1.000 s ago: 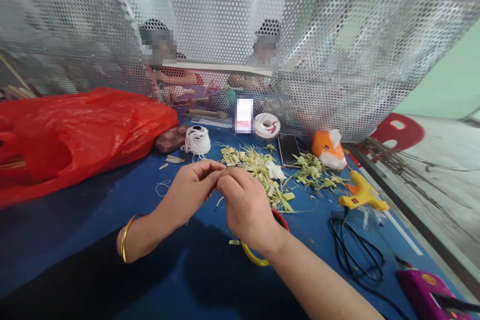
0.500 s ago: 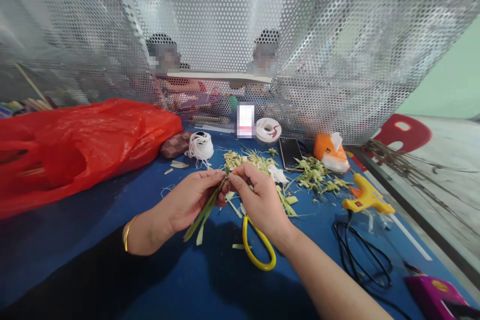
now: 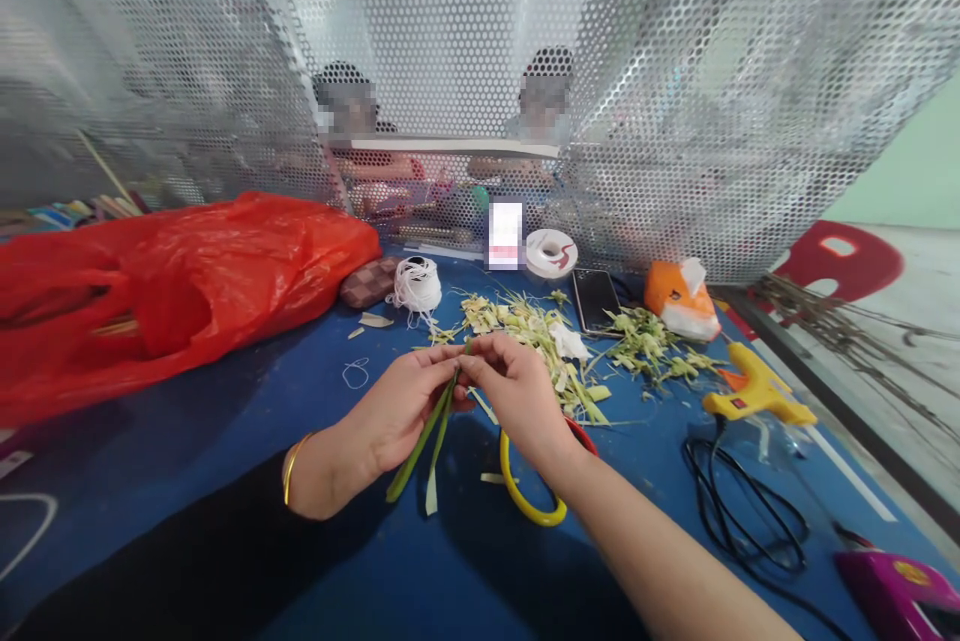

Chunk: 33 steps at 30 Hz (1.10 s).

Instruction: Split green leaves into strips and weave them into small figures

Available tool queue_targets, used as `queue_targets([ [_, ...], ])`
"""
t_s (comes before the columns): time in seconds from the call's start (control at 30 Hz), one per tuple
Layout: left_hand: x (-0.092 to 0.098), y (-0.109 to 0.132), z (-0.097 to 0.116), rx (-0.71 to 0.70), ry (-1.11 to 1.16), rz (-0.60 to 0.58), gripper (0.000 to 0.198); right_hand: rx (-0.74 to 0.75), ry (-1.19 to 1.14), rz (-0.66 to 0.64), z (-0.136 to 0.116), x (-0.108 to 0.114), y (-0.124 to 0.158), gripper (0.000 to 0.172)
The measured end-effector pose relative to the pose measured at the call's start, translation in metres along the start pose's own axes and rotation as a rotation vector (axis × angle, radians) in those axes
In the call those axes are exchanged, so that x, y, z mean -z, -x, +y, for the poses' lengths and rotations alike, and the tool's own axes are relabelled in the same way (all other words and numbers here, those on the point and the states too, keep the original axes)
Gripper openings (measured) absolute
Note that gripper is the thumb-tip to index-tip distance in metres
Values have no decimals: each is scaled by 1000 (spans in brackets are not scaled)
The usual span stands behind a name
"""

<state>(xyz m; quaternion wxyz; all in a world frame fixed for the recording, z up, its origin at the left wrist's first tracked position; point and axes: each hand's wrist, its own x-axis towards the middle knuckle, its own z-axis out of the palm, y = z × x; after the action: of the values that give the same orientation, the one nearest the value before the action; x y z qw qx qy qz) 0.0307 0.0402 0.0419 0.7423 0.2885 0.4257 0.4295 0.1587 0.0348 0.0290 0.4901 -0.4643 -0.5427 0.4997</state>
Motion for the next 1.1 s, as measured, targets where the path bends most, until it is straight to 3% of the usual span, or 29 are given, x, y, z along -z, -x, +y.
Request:
queue_targets([
  [0.2, 8, 15, -3, 30, -123, 25, 16, -29, -18, 43, 0, 3, 0, 23],
  [0.37, 36, 43, -11, 94, -385, -42, 22, -179, -21, -67, 11, -2, 0, 26],
  [0.43, 53, 50, -15, 2, -631, -16, 25, -230, 41, -100, 20, -9, 3, 27],
  [0.53, 78, 52, -18, -359, -1041, 145, 26, -275, 108, -114, 32, -19, 7, 27],
  [0.6, 89, 49, -17, -456, -1148, 132, 27, -287, 111, -120, 38, -23, 9, 25],
  [0.7, 91, 40, -15, -442, -1160, 41, 19, -261, 109, -125, 43, -25, 9, 24],
  [0.87, 81, 29, -17, -235, -1012, -66, 22, -193, 111, -150, 47, -25, 9, 21],
  [1.0, 84, 25, -14, -181, -984, -91, 22, -174, 151, -188, 50, -24, 8, 20],
  [1.1, 88, 24, -8, -215, -985, -65, 21, -165, 207, -221, 52, -24, 8, 20],
])
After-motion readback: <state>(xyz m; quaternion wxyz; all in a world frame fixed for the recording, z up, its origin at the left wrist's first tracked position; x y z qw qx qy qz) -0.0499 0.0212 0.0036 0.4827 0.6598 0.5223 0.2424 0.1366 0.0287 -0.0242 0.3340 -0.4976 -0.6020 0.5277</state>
